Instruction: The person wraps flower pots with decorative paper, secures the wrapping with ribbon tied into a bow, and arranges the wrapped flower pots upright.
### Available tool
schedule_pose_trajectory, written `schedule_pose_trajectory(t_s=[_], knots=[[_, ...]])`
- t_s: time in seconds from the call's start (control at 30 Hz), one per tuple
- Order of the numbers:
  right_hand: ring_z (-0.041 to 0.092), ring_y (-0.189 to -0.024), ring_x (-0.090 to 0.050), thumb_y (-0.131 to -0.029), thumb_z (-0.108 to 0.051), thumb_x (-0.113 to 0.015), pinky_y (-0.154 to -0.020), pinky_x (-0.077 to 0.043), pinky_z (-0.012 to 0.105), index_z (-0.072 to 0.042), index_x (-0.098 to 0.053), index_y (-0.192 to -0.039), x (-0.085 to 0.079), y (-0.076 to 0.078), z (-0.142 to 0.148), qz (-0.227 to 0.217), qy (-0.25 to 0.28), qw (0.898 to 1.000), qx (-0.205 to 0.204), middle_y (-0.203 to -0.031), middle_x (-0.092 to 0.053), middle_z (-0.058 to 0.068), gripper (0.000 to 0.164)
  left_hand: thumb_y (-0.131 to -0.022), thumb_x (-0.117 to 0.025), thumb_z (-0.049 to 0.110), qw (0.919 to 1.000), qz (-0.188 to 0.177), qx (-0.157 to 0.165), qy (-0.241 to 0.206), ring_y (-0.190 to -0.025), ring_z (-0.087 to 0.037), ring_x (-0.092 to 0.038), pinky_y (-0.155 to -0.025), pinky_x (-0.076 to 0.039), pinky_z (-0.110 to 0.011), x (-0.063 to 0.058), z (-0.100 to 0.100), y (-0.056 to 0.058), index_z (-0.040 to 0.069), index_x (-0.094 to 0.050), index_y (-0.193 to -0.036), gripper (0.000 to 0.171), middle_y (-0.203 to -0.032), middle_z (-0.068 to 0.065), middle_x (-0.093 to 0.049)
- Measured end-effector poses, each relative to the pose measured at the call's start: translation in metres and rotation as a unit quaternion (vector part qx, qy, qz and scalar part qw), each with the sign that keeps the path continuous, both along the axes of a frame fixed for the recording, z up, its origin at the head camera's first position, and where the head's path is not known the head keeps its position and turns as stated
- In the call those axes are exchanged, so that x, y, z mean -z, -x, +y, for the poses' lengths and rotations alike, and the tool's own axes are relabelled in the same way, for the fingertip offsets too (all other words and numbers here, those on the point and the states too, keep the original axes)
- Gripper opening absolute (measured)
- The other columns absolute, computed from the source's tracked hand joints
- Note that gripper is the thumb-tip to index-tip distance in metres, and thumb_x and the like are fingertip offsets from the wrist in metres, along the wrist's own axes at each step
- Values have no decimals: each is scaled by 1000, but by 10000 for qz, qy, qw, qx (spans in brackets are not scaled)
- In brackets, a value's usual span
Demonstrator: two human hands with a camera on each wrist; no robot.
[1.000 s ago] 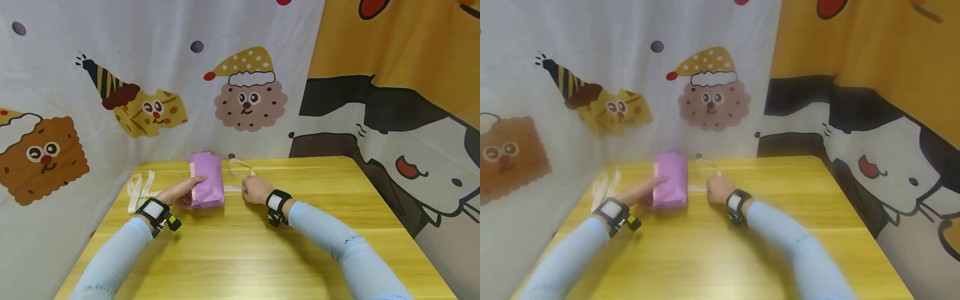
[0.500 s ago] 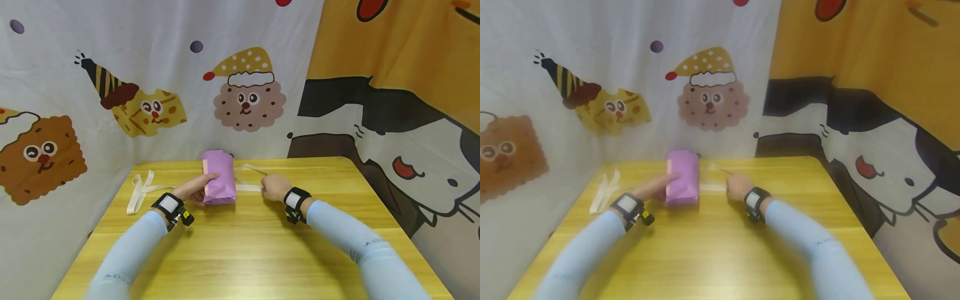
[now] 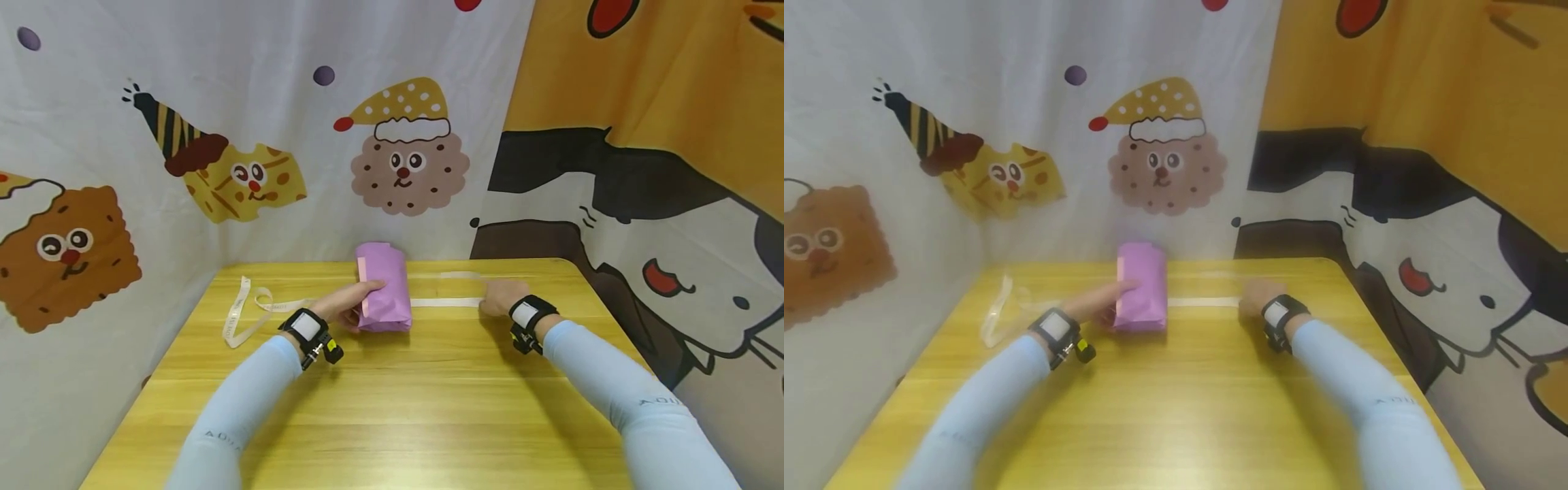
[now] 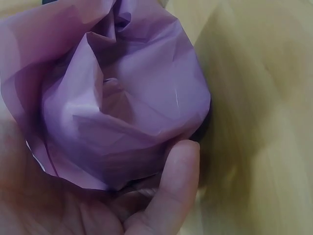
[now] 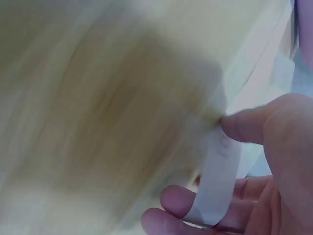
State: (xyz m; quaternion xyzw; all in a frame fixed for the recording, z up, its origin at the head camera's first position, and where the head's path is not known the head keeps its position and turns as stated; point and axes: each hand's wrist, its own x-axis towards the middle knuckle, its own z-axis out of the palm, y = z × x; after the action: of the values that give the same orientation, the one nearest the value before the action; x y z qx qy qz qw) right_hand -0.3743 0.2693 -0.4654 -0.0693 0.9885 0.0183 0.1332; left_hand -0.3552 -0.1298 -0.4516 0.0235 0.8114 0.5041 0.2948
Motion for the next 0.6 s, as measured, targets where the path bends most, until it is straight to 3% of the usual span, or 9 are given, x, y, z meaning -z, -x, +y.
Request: schedule_pose_trajectory(t_s=[0.17,0.43,0.53,0.6], knots=[[12,-57,-41,-107,-38,-57,-58,-36,29,-23,-50,-59,-6,-1,29,-208,-310,9983,443,-59,-42,-6,51,-100,-61,76,9998,114,141,-15,-75,-20,-66,-69,-66,-38,3,16,5,14,-66,-109,63,-88,-4,-66],[15,-59,-47,-108,-35,-56,-58,-41,30,-17,-59,-63,-8,-6,51,37,-463,9957,798,-61,-45,-3,48,-100,-60,77,9995,244,162,102,-73,-22,-68,-69,-67,-41,3,24,9,14,-69,-110,65,-88,-5,-69],[19,-62,-53,-106,-37,-61,-59,-48,34,-12,-68,-68,-5,-4,51,320,-533,9958,672,-65,-54,1,46,-100,-60,77,9994,267,200,90,-74,-22,-70,-71,-68,-42,3,27,7,12,-70,-113,67,-90,-5,-71],[22,-65,-57,-105,-34,-63,-58,-52,39,-7,-74,-78,-1,-3,46,787,-491,9950,379,-73,-60,8,39,-100,-61,77,9993,259,277,41,-74,-22,-71,-72,-69,-43,3,30,4,12,-71,-115,67,-91,-6,-72]])
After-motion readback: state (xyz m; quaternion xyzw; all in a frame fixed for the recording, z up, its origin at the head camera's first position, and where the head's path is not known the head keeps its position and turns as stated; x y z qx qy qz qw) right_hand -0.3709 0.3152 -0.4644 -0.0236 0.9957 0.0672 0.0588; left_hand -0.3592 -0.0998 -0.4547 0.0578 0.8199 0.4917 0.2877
